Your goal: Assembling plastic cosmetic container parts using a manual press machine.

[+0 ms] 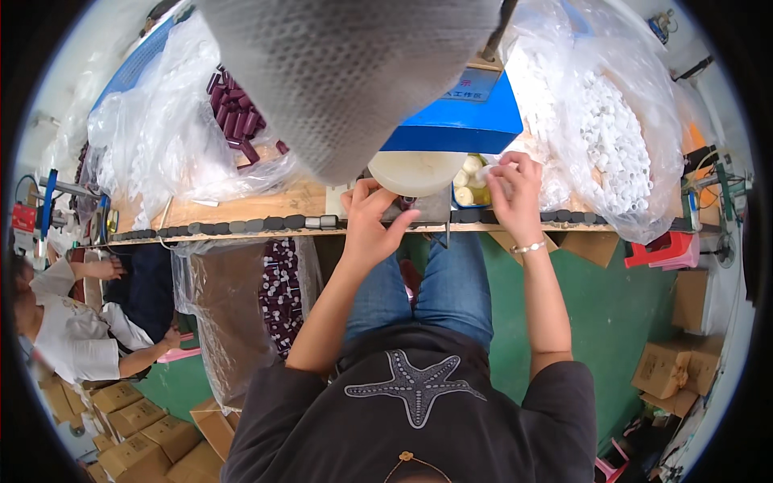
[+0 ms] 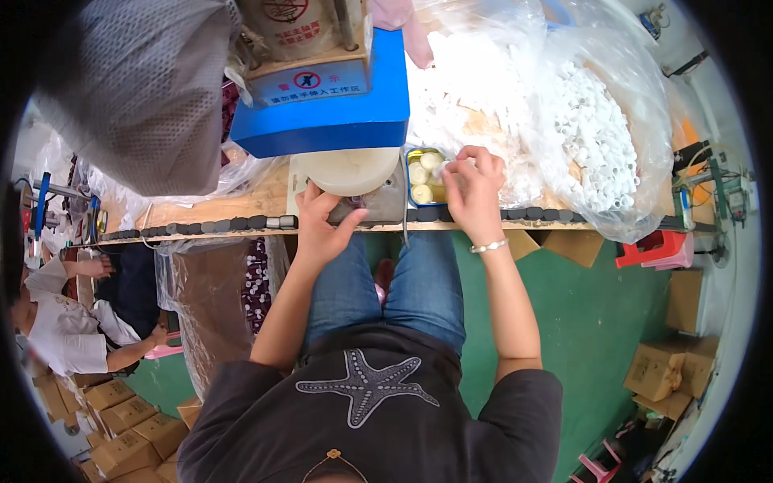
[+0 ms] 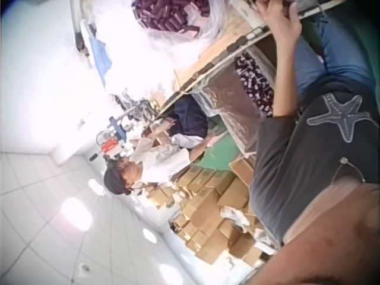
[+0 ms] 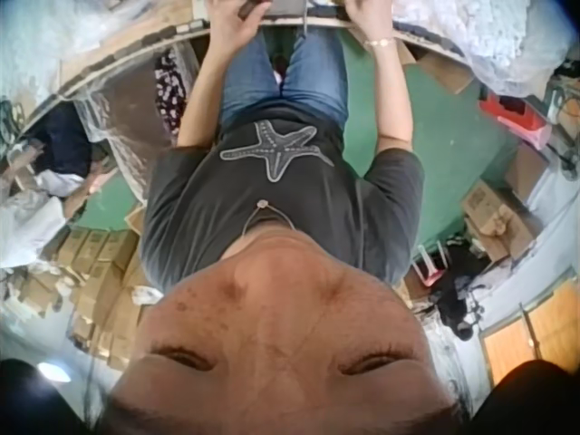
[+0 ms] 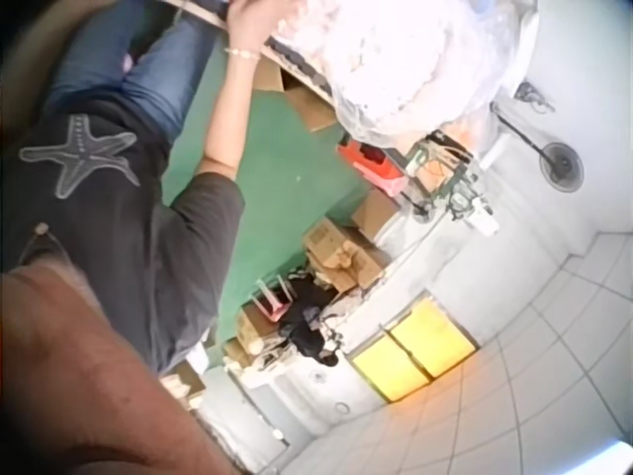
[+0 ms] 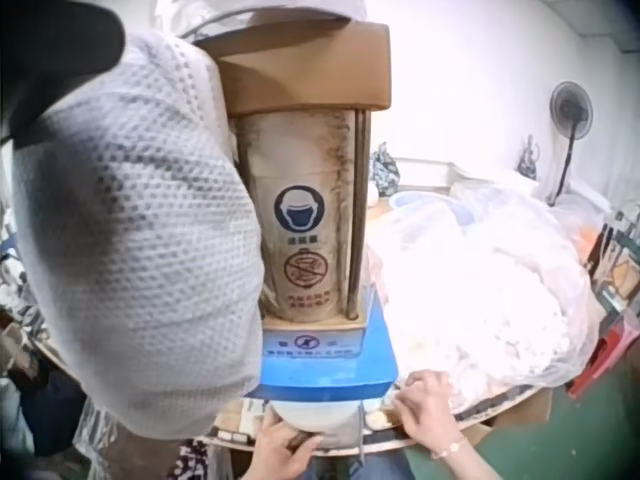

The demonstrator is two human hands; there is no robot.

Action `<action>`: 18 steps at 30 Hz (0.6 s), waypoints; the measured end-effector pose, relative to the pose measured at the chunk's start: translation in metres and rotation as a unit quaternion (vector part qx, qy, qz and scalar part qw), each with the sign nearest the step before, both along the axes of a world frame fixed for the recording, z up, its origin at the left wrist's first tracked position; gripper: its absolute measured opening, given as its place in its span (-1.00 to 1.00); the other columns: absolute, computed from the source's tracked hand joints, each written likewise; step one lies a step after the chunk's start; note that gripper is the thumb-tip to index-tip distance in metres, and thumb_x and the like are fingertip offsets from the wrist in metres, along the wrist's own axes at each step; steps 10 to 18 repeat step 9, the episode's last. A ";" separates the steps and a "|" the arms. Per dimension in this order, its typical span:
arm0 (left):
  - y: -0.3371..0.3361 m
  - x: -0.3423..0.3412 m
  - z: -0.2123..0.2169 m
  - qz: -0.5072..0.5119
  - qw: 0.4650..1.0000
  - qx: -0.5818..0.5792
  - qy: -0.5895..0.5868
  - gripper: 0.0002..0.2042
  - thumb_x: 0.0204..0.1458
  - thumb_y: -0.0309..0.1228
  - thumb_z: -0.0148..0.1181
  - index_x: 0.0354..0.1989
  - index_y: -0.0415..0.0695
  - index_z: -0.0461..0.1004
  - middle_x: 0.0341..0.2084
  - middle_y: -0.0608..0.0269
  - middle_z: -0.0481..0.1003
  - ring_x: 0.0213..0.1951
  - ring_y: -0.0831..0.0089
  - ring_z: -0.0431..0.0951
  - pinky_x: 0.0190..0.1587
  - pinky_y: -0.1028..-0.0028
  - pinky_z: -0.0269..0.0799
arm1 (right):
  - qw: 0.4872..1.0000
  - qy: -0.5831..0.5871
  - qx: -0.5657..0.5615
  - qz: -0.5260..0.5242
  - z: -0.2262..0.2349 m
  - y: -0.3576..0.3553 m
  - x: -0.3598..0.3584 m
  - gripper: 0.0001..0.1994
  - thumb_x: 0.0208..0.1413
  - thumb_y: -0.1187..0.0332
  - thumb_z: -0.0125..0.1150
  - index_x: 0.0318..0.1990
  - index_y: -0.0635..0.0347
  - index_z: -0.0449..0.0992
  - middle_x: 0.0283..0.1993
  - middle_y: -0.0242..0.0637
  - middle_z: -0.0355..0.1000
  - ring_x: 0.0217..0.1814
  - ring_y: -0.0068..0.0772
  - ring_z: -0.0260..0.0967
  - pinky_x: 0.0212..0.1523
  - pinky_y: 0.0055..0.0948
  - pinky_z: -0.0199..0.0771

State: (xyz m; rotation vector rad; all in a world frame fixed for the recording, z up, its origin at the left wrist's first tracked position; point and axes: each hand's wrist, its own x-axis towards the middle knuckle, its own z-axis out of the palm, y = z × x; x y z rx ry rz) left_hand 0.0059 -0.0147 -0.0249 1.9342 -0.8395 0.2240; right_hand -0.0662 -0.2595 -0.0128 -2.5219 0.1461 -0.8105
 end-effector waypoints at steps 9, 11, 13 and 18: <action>0.014 0.005 -0.019 0.032 0.999 0.025 -0.010 -0.69 -0.17 -0.27 0.37 -0.22 -0.09 0.60 -0.12 0.13 0.51 0.06 0.16 0.37 0.09 0.09 0.09 | 0.896 -0.050 0.398 0.191 0.016 0.071 0.020 -0.95 0.18 0.59 0.04 -0.27 0.33 0.44 -0.01 -0.20 0.40 -0.12 -0.56 0.36 -0.20 -0.63 0.42; 0.014 0.005 -0.019 0.032 0.999 0.025 -0.010 -0.69 -0.17 -0.27 0.37 -0.22 -0.09 0.60 -0.12 0.13 0.51 0.06 0.16 0.37 0.09 0.09 0.09 | 0.896 -0.050 0.398 0.191 0.016 0.071 0.020 -0.95 0.18 0.59 0.04 -0.27 0.33 0.44 -0.01 -0.20 0.40 -0.12 -0.56 0.36 -0.20 -0.63 0.42; 0.014 0.005 -0.019 0.032 0.999 0.025 -0.010 -0.69 -0.17 -0.27 0.37 -0.22 -0.09 0.60 -0.12 0.13 0.51 0.06 0.16 0.37 0.09 0.09 0.09 | 0.896 -0.050 0.398 0.191 0.016 0.071 0.020 -0.95 0.18 0.59 0.04 -0.27 0.33 0.44 -0.01 -0.20 0.40 -0.12 -0.56 0.36 -0.20 -0.63 0.42; 0.014 0.005 -0.019 0.032 0.999 0.025 -0.010 -0.69 -0.17 -0.27 0.37 -0.22 -0.09 0.60 -0.12 0.13 0.51 0.06 0.16 0.37 0.09 0.09 0.09 | 0.896 -0.050 0.398 0.191 0.016 0.071 0.020 -0.95 0.18 0.59 0.04 -0.27 0.33 0.44 -0.01 -0.20 0.40 -0.12 -0.56 0.36 -0.20 -0.63 0.42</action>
